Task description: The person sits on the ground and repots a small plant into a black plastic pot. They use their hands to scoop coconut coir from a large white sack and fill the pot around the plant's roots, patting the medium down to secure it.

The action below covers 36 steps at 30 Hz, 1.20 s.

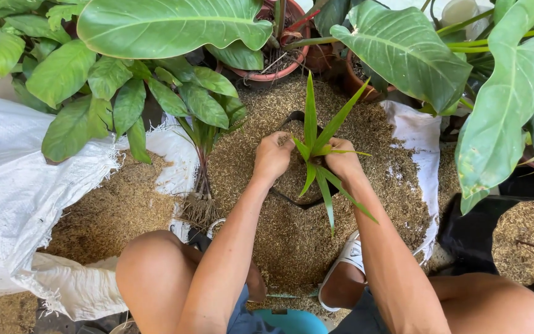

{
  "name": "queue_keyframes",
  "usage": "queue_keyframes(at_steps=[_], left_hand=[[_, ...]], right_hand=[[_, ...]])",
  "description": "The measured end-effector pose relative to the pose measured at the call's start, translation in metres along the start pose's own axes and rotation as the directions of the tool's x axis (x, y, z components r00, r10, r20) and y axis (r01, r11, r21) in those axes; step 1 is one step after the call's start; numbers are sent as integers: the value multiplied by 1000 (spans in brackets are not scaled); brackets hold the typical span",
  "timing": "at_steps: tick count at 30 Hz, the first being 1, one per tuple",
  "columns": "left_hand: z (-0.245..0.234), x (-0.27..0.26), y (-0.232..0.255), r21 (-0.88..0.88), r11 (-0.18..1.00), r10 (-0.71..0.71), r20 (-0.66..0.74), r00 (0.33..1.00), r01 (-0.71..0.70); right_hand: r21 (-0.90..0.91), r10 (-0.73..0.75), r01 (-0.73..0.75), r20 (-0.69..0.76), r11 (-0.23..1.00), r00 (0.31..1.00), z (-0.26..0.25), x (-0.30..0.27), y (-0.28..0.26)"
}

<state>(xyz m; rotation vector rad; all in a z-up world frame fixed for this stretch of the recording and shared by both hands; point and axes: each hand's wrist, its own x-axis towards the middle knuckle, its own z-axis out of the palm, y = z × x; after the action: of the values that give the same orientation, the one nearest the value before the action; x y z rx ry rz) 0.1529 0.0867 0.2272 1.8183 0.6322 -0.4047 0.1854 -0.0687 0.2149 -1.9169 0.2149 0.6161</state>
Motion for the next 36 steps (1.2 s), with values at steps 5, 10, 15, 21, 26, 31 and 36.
queue_keyframes(at_steps=[5, 10, 15, 21, 26, 31, 36], left_hand=[[-2, -8, 11, 5, 998, 56, 36, 998, -56], [-7, -22, 30, -65, 996, 63, 62, 996, -59], [2, -5, 9, 56, 995, 79, 60, 995, -82], [5, -8, 0, 207, 936, 263, 124, 957, -284], [20, 12, -33, 618, 732, 232, 170, 958, -287], [24, 2, -37, 653, 698, 269, 140, 953, -293], [17, -3, -25, 661, 683, 274, 162, 948, -310]], right_hand=[[-55, -186, 188, 33, 981, 982, 2, 45, 39], [17, -218, 217, 80, 976, 973, 0, 46, 31], [-81, -200, 210, 112, 974, 973, -5, 36, 20], [-187, -259, 273, 94, 944, 961, -6, 43, 38], [-154, -327, 350, 158, 924, 932, -1, 58, 50], [-383, -221, 290, 213, 877, 952, -6, 27, 17], [-711, -160, 319, 283, 627, 946, -2, 14, 19]])
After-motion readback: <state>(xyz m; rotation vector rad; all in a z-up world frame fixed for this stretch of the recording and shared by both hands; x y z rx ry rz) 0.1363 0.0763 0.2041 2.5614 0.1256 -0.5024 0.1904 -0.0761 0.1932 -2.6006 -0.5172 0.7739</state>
